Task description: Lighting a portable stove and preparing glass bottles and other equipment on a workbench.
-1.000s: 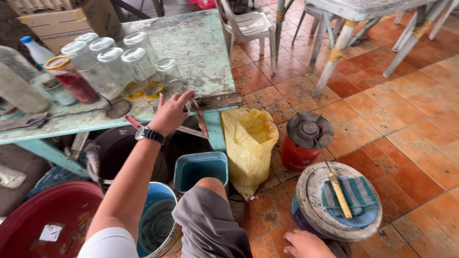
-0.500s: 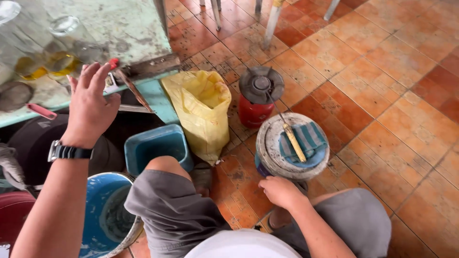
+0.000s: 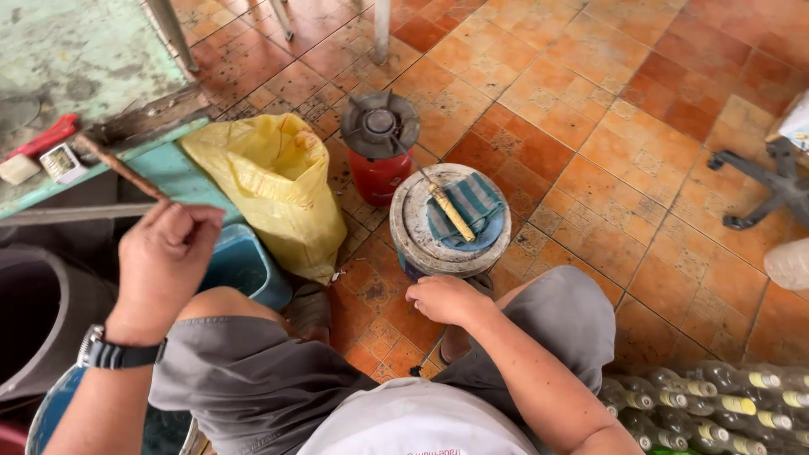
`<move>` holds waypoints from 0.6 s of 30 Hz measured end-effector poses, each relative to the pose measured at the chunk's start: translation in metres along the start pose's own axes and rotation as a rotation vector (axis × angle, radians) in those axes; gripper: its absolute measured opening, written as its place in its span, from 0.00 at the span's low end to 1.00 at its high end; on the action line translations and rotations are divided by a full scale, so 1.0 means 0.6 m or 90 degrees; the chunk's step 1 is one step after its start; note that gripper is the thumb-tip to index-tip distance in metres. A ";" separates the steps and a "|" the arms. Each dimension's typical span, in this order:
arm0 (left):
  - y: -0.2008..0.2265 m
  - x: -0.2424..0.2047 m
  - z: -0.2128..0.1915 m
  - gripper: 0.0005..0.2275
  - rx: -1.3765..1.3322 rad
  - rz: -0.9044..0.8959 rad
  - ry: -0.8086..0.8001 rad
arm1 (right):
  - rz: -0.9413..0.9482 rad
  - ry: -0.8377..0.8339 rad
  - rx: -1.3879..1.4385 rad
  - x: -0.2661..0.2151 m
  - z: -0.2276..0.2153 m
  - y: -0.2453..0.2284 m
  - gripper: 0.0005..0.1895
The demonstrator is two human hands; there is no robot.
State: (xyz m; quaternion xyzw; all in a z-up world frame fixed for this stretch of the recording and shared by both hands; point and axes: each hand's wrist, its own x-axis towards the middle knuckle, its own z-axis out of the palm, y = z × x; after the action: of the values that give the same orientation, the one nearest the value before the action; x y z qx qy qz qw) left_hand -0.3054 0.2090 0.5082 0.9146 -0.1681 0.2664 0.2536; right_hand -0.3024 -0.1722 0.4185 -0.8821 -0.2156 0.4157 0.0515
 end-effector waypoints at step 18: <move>-0.039 -0.046 0.264 0.05 -0.019 -0.217 -0.171 | 0.199 0.362 0.180 0.089 -0.067 0.189 0.27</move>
State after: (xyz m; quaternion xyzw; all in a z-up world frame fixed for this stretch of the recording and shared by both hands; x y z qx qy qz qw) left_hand -0.2538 0.1453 0.3681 0.9532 -0.0470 0.0930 0.2839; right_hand -0.2038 -0.2485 0.3758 -0.9690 0.0046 0.1819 0.1671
